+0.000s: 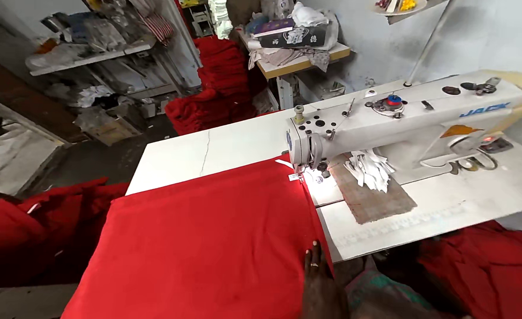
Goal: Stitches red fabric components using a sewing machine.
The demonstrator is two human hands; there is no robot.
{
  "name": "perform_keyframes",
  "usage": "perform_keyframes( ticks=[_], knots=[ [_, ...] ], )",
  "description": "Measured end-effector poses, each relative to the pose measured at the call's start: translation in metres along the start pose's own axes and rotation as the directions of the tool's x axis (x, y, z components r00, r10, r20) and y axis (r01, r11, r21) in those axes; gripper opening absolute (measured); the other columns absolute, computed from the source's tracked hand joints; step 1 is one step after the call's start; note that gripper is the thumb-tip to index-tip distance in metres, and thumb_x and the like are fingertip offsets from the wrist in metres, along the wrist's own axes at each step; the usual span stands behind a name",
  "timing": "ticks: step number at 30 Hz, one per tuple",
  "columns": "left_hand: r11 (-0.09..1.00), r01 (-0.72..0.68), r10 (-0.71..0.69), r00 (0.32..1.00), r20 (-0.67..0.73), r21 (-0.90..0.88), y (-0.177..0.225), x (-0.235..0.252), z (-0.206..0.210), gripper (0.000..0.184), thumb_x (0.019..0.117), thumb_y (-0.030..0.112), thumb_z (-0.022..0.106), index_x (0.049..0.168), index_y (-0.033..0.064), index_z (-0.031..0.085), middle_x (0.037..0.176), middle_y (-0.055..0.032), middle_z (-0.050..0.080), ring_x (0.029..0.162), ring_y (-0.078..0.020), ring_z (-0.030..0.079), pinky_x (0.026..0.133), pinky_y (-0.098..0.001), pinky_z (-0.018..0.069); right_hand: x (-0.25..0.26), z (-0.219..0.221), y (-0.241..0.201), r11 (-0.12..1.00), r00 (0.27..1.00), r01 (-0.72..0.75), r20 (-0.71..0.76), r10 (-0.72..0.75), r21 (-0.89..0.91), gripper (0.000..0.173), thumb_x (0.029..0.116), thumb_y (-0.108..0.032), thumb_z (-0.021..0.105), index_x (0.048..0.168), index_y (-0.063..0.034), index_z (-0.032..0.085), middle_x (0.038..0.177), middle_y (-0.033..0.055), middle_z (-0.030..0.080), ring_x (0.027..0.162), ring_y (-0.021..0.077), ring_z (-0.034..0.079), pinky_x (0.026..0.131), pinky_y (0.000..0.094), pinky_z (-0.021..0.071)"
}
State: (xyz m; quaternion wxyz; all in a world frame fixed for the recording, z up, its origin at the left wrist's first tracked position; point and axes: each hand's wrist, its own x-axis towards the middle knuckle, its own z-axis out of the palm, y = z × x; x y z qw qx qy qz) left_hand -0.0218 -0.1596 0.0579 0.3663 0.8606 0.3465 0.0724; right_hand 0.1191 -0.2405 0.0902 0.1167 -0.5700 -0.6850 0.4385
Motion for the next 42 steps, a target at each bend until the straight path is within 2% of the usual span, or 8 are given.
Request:
perform_keyframes(
  ticks=[7,15,28,31,33,36,38,42],
  knots=[
    [0.958,0.120,-0.164,0.975,0.151,0.261,0.017,0.006,0.003,0.039,0.0974,0.005,0.055,0.132,-0.0110,0.062,0.156,-0.0291,0.041,0.151,-0.0488,0.026,0.121,-0.0642,0.0154,0.146,-0.069,0.020,0.913,0.798,-0.403,-0.467,0.381,0.057,0.042,0.1004,-0.007,0.057,0.140,0.0080,0.055,0.132,0.0272,0.058,0.119,0.0389,0.061,0.104,0.0469,0.0481],
    [0.942,-0.107,0.200,0.941,-0.273,0.319,-0.019,0.011,0.029,0.029,0.0883,0.003,0.064,0.110,-0.0140,0.072,0.126,-0.0347,0.065,0.126,-0.0515,0.059,0.109,-0.0595,0.0437,0.134,-0.005,0.030,0.975,0.609,-0.217,-0.787,0.100,-0.044,0.032,0.0893,0.009,0.059,0.119,0.0148,0.068,0.105,0.0300,0.068,0.094,0.0425,0.071,0.084,0.0486,0.0587],
    [0.974,-0.202,0.155,0.923,-0.354,-0.101,-0.035,0.014,0.027,0.023,0.0825,0.002,0.066,0.099,-0.0105,0.076,0.124,-0.0251,0.070,0.134,-0.0567,0.049,0.114,-0.0544,0.0412,0.138,0.002,0.049,0.972,0.469,-0.143,-0.877,-0.100,-0.187,0.028,0.0784,0.011,0.064,0.104,0.0135,0.074,0.085,0.0231,0.068,0.069,0.0325,0.070,0.065,0.0394,0.0605],
    [0.944,-0.255,0.189,0.938,-0.290,-0.211,-0.047,0.023,0.010,0.014,0.0810,0.001,0.066,0.081,-0.0098,0.075,0.130,-0.0346,0.063,0.135,-0.0565,0.048,0.114,-0.0529,0.0408,0.138,0.002,0.052,0.974,0.453,-0.132,-0.885,-0.108,-0.186,0.028,0.0765,0.011,0.064,0.102,0.0133,0.074,0.082,0.0221,0.067,0.065,0.0306,0.068,0.062,0.0377,0.0596],
    [0.906,-0.234,0.187,0.969,-0.162,-0.353,-0.062,0.033,-0.012,0.019,0.0851,0.000,0.059,0.084,-0.0146,0.071,0.150,-0.0432,0.037,0.143,-0.0508,0.040,0.118,-0.0502,0.0339,0.138,0.001,0.052,0.978,0.455,-0.116,-0.885,-0.101,-0.171,0.027,0.0766,0.011,0.064,0.101,0.0138,0.074,0.083,0.0235,0.067,0.066,0.0315,0.069,0.063,0.0392,0.0599],
    [0.873,-0.193,0.109,0.973,-0.206,-0.448,-0.077,0.060,-0.034,0.027,0.0972,0.006,0.055,0.099,-0.0132,0.073,0.139,-0.0307,0.058,0.142,-0.0414,0.046,0.125,-0.0554,0.0149,0.141,-0.002,0.052,0.982,0.458,-0.100,-0.883,-0.100,-0.163,0.021,0.0780,0.014,0.065,0.097,0.0141,0.073,0.090,0.0264,0.070,0.074,0.0354,0.072,0.070,0.0423,0.0615],
    [0.903,-0.217,0.129,0.960,-0.248,-0.371,-0.086,0.080,-0.040,0.023,0.0972,0.007,0.059,0.104,-0.0065,0.077,0.123,-0.0208,0.072,0.139,-0.0431,0.050,0.123,-0.0613,0.0192,0.145,-0.007,0.049,0.982,0.472,-0.116,-0.878,-0.080,-0.152,0.015,0.0786,0.013,0.066,0.091,0.0134,0.073,0.087,0.0263,0.070,0.074,0.0363,0.072,0.070,0.0424,0.0614],
    [0.929,-0.209,0.165,0.973,-0.163,-0.305,-0.094,0.111,-0.055,0.019,0.0908,0.003,0.070,0.107,-0.0037,0.078,0.123,-0.0202,0.071,0.139,-0.0431,0.049,0.122,-0.0610,0.0220,0.146,-0.038,0.036,0.976,0.686,-0.217,-0.716,0.129,-0.032,0.017,0.0903,0.006,0.062,0.102,0.0165,0.069,0.099,0.0310,0.069,0.089,0.0417,0.070,0.085,0.0475,0.0564]
  ],
)
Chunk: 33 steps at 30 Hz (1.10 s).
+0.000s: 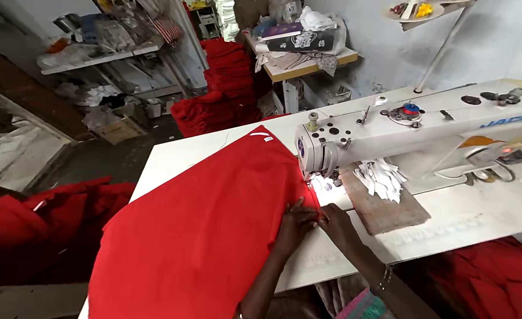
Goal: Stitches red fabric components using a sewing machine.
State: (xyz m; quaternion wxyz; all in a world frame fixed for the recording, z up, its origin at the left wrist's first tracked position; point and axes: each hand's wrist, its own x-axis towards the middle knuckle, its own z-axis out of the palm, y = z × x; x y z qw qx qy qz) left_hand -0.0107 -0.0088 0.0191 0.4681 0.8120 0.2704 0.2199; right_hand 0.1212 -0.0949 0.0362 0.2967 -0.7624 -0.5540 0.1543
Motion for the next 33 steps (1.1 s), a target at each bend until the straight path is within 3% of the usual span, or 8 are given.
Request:
perform_keyframes(
  ticks=[5,8,13,17,23,27,30,33],
  knots=[
    [0.974,-0.147,0.153,0.988,-0.018,0.172,-0.011,0.025,-0.001,0.013,0.0924,-0.001,0.065,0.094,-0.0073,0.077,0.107,-0.0216,0.074,0.114,-0.0380,0.065,0.106,-0.0470,0.0464,0.020,-0.006,0.014,0.998,0.995,0.045,0.087,-0.050,0.051,0.015,0.0896,0.003,0.065,0.098,0.0131,0.071,0.093,0.0269,0.069,0.085,0.0377,0.069,0.082,0.0463,0.0558],
    [0.983,-0.091,0.092,0.996,0.000,0.162,-0.009,0.030,0.000,0.016,0.0959,0.001,0.062,0.096,-0.0099,0.074,0.111,-0.0244,0.071,0.113,-0.0374,0.065,0.105,-0.0466,0.0466,0.018,-0.012,0.024,0.988,0.986,0.014,0.161,-0.038,0.153,0.024,0.0938,-0.003,0.064,0.114,0.0081,0.070,0.103,0.0218,0.066,0.081,0.0264,0.061,0.078,0.0371,0.0519],
    [0.995,-0.081,0.082,0.996,-0.020,0.054,-0.016,0.025,0.002,0.017,0.0894,0.007,0.073,0.100,-0.0055,0.074,0.112,-0.0198,0.071,0.113,-0.0318,0.065,0.103,-0.0453,0.0480,0.017,0.010,0.044,0.969,0.962,0.231,-0.170,-0.214,0.085,0.010,0.0892,0.004,0.067,0.093,0.0057,0.075,0.090,0.0197,0.070,0.079,0.0333,0.071,0.074,0.0485,0.0592],
    [0.985,-0.138,0.149,0.983,-0.108,0.105,-0.016,0.026,0.009,0.010,0.0900,0.003,0.070,0.090,-0.0045,0.077,0.103,-0.0186,0.074,0.105,-0.0332,0.067,0.099,-0.0474,0.0494,0.032,-0.019,0.030,0.992,0.983,-0.006,0.185,-0.018,0.129,0.016,0.0991,-0.004,0.062,0.101,0.0067,0.074,0.097,0.0199,0.069,0.093,0.0328,0.067,0.088,0.0492,0.0526],
    [0.939,0.342,-0.338,0.930,0.142,-0.011,0.015,0.055,-0.010,0.020,0.0953,0.005,0.068,0.109,-0.0089,0.065,0.103,-0.0203,0.066,0.089,-0.0259,0.063,0.081,-0.0417,0.0530,0.034,-0.005,0.050,0.950,0.952,0.294,-0.124,-0.281,0.107,0.006,0.0876,0.005,0.069,0.090,0.0055,0.074,0.085,0.0171,0.069,0.076,0.0280,0.069,0.073,0.0413,0.0584],
    [0.903,0.420,-0.429,0.868,0.252,0.089,0.041,0.060,-0.022,0.027,0.1005,0.005,0.060,0.121,-0.0119,0.060,0.118,-0.0279,0.063,0.107,-0.0351,0.061,0.095,-0.0492,0.0487,0.026,0.009,0.059,0.833,0.806,0.522,-0.216,-0.551,-0.182,0.012,0.0845,0.006,0.067,0.093,0.0069,0.075,0.091,0.0195,0.072,0.083,0.0305,0.074,0.073,0.0383,0.0622],
    [0.938,0.232,-0.265,0.959,0.102,0.256,0.031,0.053,-0.006,0.024,0.0972,0.007,0.065,0.115,-0.0089,0.067,0.125,-0.0269,0.063,0.118,-0.0394,0.061,0.105,-0.0535,0.0457,0.029,0.003,0.046,0.903,0.892,0.393,-0.167,-0.420,-0.176,0.012,0.0816,0.012,0.067,0.091,0.0074,0.074,0.086,0.0203,0.070,0.078,0.0342,0.073,0.066,0.0456,0.0608],
    [0.969,0.130,-0.120,0.991,-0.058,0.212,0.008,0.044,0.006,0.017,0.0952,0.007,0.068,0.098,-0.0081,0.074,0.113,-0.0242,0.069,0.111,-0.0360,0.064,0.103,-0.0491,0.0467,0.041,-0.011,0.033,0.993,0.988,0.108,0.112,-0.103,-0.039,0.014,0.0973,0.002,0.059,0.100,0.0081,0.072,0.096,0.0239,0.068,0.092,0.0398,0.069,0.083,0.0542,0.0547]
  ],
)
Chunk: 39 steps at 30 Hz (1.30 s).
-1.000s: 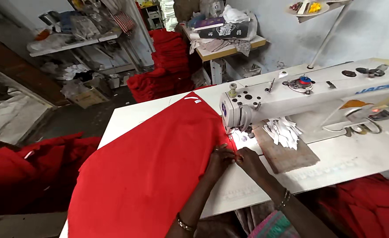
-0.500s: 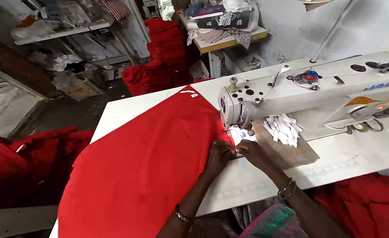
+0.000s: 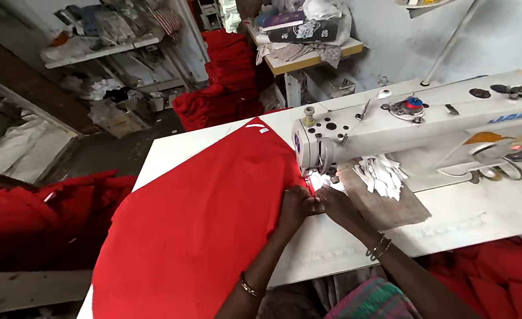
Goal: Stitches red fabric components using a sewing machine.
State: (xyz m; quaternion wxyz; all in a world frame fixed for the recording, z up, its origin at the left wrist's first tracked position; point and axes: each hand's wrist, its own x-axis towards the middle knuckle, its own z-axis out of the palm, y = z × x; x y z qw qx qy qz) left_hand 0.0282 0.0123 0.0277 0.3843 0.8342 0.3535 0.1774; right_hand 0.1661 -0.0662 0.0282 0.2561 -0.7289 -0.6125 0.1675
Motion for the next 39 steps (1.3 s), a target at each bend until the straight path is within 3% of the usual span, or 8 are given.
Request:
perform_keyframes(
  ticks=[2,7,12,20,25,27,31,39],
  knots=[
    [0.995,0.091,-0.090,0.996,0.023,-0.037,0.002,0.004,-0.002,0.019,0.0971,0.009,0.066,0.099,-0.0094,0.072,0.116,-0.0244,0.066,0.111,-0.0348,0.062,0.102,-0.0467,0.0476,0.008,-0.008,-0.004,0.994,0.993,-0.087,0.082,0.081,0.069,0.017,0.1001,-0.001,0.058,0.102,0.0097,0.071,0.101,0.0257,0.068,0.098,0.0404,0.067,0.090,0.0539,0.0518],
    [0.969,0.243,-0.245,0.968,0.047,0.045,0.021,0.014,-0.011,0.019,0.0941,0.011,0.071,0.099,-0.0073,0.071,0.112,-0.0233,0.066,0.106,-0.0330,0.064,0.096,-0.0465,0.0507,-0.010,0.014,0.010,0.984,0.959,0.165,-0.243,-0.145,0.064,0.015,0.0931,0.006,0.063,0.099,0.0075,0.076,0.093,0.0219,0.072,0.087,0.0364,0.072,0.082,0.0479,0.0588],
    [0.946,-0.150,0.187,0.977,-0.106,0.288,-0.004,-0.009,0.013,0.017,0.0928,-0.007,0.060,0.098,-0.0054,0.076,0.108,-0.0227,0.072,0.107,-0.0435,0.065,0.097,-0.0558,0.0494,-0.011,0.029,0.011,0.950,0.914,0.256,-0.275,-0.298,-0.179,0.012,0.0857,0.011,0.065,0.093,0.0093,0.074,0.085,0.0214,0.068,0.081,0.0369,0.071,0.070,0.0446,0.0603],
    [0.923,-0.227,0.207,0.974,0.097,0.310,-0.014,0.034,-0.028,0.020,0.0947,-0.001,0.059,0.105,-0.0037,0.076,0.114,-0.0241,0.068,0.112,-0.0467,0.060,0.097,-0.0598,0.0462,0.023,0.024,0.000,0.998,0.956,0.000,-0.293,0.020,0.070,0.014,0.0948,0.002,0.064,0.097,0.0073,0.076,0.094,0.0264,0.071,0.090,0.0429,0.071,0.082,0.0549,0.0566],
    [0.729,-0.585,0.392,0.782,0.484,0.355,-0.026,0.061,-0.082,0.039,0.0874,-0.012,0.065,0.117,0.0103,0.077,0.130,-0.0158,0.067,0.137,-0.0421,0.049,0.113,-0.0629,0.0331,0.024,0.031,0.006,0.991,0.905,-0.006,-0.420,0.063,0.136,0.006,0.0884,0.000,0.074,0.090,0.0048,0.077,0.086,0.0227,0.072,0.081,0.0375,0.072,0.077,0.0522,0.0579],
    [0.649,-0.667,0.443,0.722,0.531,0.366,-0.044,0.064,-0.083,0.039,0.0895,0.002,0.071,0.126,0.0149,0.073,0.135,-0.0153,0.065,0.138,-0.0410,0.049,0.116,-0.0637,0.0309,0.022,0.027,0.007,0.983,0.911,-0.048,-0.395,0.116,0.176,0.006,0.0873,-0.001,0.076,0.091,0.0046,0.077,0.087,0.0227,0.072,0.081,0.0372,0.072,0.078,0.0522,0.0574],
    [0.842,-0.386,0.178,0.859,0.480,0.378,-0.040,0.024,-0.045,0.054,0.1028,0.044,0.052,0.143,0.0084,0.059,0.137,-0.0243,0.058,0.133,-0.0451,0.048,0.111,-0.0638,0.0315,0.018,0.019,0.002,0.959,0.936,-0.138,-0.282,0.208,0.248,0.013,0.0909,-0.005,0.075,0.100,0.0022,0.078,0.094,0.0218,0.073,0.087,0.0361,0.071,0.084,0.0520,0.0553],
    [0.904,0.043,-0.109,0.985,0.132,0.425,0.008,-0.008,0.005,0.051,0.1047,0.041,0.050,0.143,0.0084,0.059,0.135,-0.0175,0.062,0.128,-0.0379,0.054,0.106,-0.0563,0.0403,0.023,0.029,0.008,0.986,0.946,-0.090,-0.298,0.129,0.142,0.015,0.0950,-0.007,0.070,0.104,0.0019,0.078,0.097,0.0223,0.074,0.091,0.0386,0.071,0.086,0.0554,0.0557]
  ],
)
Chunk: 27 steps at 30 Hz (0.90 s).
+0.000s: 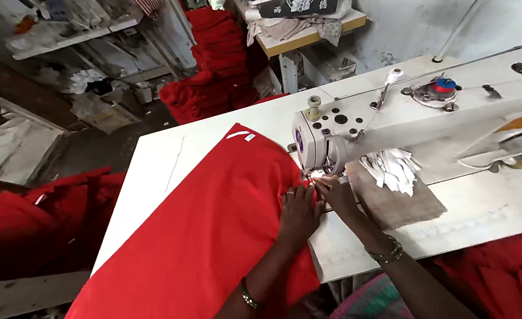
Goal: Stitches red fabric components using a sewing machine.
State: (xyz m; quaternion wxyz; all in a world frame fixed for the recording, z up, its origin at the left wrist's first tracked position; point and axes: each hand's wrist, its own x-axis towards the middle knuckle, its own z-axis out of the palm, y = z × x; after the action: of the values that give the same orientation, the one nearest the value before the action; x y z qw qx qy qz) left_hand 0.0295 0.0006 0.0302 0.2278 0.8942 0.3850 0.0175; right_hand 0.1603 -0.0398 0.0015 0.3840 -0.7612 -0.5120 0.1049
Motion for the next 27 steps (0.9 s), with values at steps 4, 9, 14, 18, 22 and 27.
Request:
perform_keyframes(
  ticks=[4,9,14,18,22,27],
  knots=[
    [0.998,0.062,-0.062,0.998,0.005,0.000,0.007,0.001,-0.001,0.047,0.1056,0.038,0.050,0.142,0.0099,0.059,0.139,-0.0157,0.059,0.132,-0.0368,0.051,0.109,-0.0549,0.0387,0.009,-0.005,0.004,1.000,0.991,-0.009,0.133,0.012,-0.024,0.019,0.0980,-0.012,0.068,0.108,0.0007,0.077,0.103,0.0220,0.074,0.097,0.0388,0.071,0.091,0.0570,0.0539],
    [1.000,0.012,-0.011,0.991,-0.132,0.006,0.004,0.001,0.009,0.046,0.1046,0.037,0.052,0.137,0.0055,0.064,0.132,-0.0187,0.064,0.125,-0.0398,0.057,0.104,-0.0573,0.0437,-0.003,-0.093,0.027,0.987,0.967,0.089,-0.226,-0.119,-0.136,0.023,0.0984,-0.005,0.061,0.113,0.0103,0.071,0.118,0.0277,0.070,0.113,0.0416,0.067,0.100,0.0552,0.0521],
    [0.999,0.022,-0.018,0.992,-0.125,0.027,0.009,0.001,0.009,0.045,0.1058,0.034,0.051,0.138,0.0061,0.062,0.139,-0.0153,0.062,0.130,-0.0384,0.055,0.105,-0.0578,0.0420,-0.044,-0.183,0.126,0.939,0.915,-0.201,-0.395,0.078,-0.280,0.041,0.1102,-0.015,0.043,0.134,0.0162,0.056,0.145,0.0364,0.050,0.140,0.0546,0.043,0.116,0.0669,0.0315],
    [0.999,0.025,-0.017,0.986,-0.168,0.041,0.011,0.001,0.011,0.041,0.1057,0.032,0.050,0.133,0.0066,0.066,0.134,-0.0139,0.064,0.127,-0.0366,0.057,0.102,-0.0570,0.0435,-0.060,-0.179,0.131,0.939,0.917,-0.178,-0.395,0.050,-0.293,0.037,0.1083,-0.012,0.047,0.129,0.0149,0.061,0.140,0.0351,0.056,0.132,0.0551,0.051,0.111,0.0714,0.0346],
    [0.999,0.034,-0.030,0.990,-0.136,0.023,0.012,0.001,0.009,0.043,0.1056,0.032,0.051,0.136,0.0046,0.064,0.138,-0.0161,0.062,0.132,-0.0395,0.053,0.104,-0.0598,0.0418,-0.103,-0.117,0.009,0.849,0.920,-0.302,-0.099,0.378,0.435,0.031,0.1039,-0.007,0.050,0.129,0.0092,0.058,0.126,0.0169,0.065,0.115,0.0195,0.063,0.100,0.0353,0.0514],
    [0.911,-0.012,0.048,0.996,0.077,-0.412,-0.006,0.005,-0.046,0.038,0.1084,0.025,0.050,0.127,-0.0040,0.064,0.118,-0.0217,0.069,0.104,-0.0333,0.067,0.093,-0.0510,0.0523,-0.174,-0.015,-0.104,0.413,0.626,-0.749,0.758,0.185,0.518,0.021,0.0965,-0.009,0.066,0.113,0.0029,0.063,0.098,0.0055,0.070,0.090,0.0107,0.067,0.085,0.0334,0.0564]
  ],
)
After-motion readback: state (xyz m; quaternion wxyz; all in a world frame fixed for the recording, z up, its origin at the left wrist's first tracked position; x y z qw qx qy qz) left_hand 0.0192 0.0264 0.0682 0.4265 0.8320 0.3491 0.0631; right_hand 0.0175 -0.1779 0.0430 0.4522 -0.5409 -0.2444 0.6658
